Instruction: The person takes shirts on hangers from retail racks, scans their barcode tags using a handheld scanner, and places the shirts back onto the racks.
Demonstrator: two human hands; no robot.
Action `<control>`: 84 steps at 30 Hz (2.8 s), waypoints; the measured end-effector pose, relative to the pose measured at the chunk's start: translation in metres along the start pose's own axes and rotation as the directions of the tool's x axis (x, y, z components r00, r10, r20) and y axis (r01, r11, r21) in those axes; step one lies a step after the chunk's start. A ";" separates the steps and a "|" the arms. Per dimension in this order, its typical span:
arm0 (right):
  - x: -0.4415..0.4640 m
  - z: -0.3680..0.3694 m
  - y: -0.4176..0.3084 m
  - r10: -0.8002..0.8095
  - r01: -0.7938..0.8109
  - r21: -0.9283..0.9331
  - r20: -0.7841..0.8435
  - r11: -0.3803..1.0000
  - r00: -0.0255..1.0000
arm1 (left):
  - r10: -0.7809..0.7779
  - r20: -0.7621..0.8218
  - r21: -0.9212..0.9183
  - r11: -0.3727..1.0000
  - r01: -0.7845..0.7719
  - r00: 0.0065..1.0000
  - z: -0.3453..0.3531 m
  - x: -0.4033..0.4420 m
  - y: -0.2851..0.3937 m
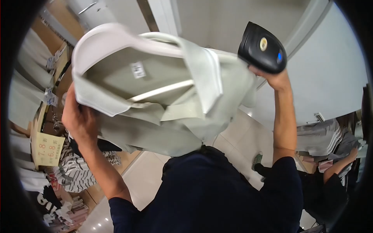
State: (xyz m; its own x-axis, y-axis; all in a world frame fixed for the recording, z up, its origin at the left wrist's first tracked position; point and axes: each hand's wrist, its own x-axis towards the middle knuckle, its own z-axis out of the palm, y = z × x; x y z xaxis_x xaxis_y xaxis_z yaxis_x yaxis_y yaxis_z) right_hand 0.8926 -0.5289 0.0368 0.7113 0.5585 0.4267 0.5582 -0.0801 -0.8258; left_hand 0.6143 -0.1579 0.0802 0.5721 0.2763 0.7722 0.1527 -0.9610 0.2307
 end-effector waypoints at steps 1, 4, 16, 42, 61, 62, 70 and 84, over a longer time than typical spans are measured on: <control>0.007 0.002 0.005 0.024 -0.049 0.277 0.090 0.960 0.996 | -0.016 -0.028 -0.031 0.999 0.015 0.999 -0.002 -0.003 -0.008; -0.007 -0.003 0.082 0.258 -0.309 0.297 0.197 0.904 0.946 | -0.075 -0.068 -0.026 0.997 0.074 0.995 -0.017 -0.008 -0.029; -0.191 0.215 0.344 0.815 -0.875 0.445 0.425 0.191 0.394 | -0.124 -0.341 0.028 0.990 0.142 0.932 -0.127 -0.009 -0.127; -0.195 0.380 0.241 0.398 -0.734 0.590 0.796 -0.336 0.457 | -0.286 -0.469 0.447 0.739 0.504 0.836 -0.318 -0.165 -0.149; -0.219 0.374 0.054 0.613 -0.622 0.628 0.276 0.467 0.740 | -0.639 0.386 -0.181 0.655 0.733 0.666 -0.217 -0.371 -0.162; -0.211 0.371 0.036 0.560 -0.591 0.622 0.278 0.514 0.781 | -0.637 0.457 -0.222 0.595 0.773 0.621 -0.191 -0.380 -0.148; -0.190 0.413 -0.089 0.315 -0.535 0.281 0.563 0.796 0.764 | -0.254 0.834 -0.391 0.353 0.850 0.489 -0.090 -0.360 -0.100; -0.267 0.363 -0.134 0.517 -0.619 0.029 0.519 0.785 0.681 | -0.590 0.695 -0.490 0.031 0.871 0.412 -0.027 -0.356 -0.088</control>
State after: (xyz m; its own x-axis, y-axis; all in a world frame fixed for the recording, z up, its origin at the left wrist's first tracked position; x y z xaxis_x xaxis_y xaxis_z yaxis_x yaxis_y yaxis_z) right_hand 0.4730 -0.3674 -0.1003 0.5512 0.7672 -0.3280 -0.0141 -0.3845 -0.9230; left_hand 0.3755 -0.1709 -0.1994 0.7055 0.6706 -0.2291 0.1083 0.2176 0.9700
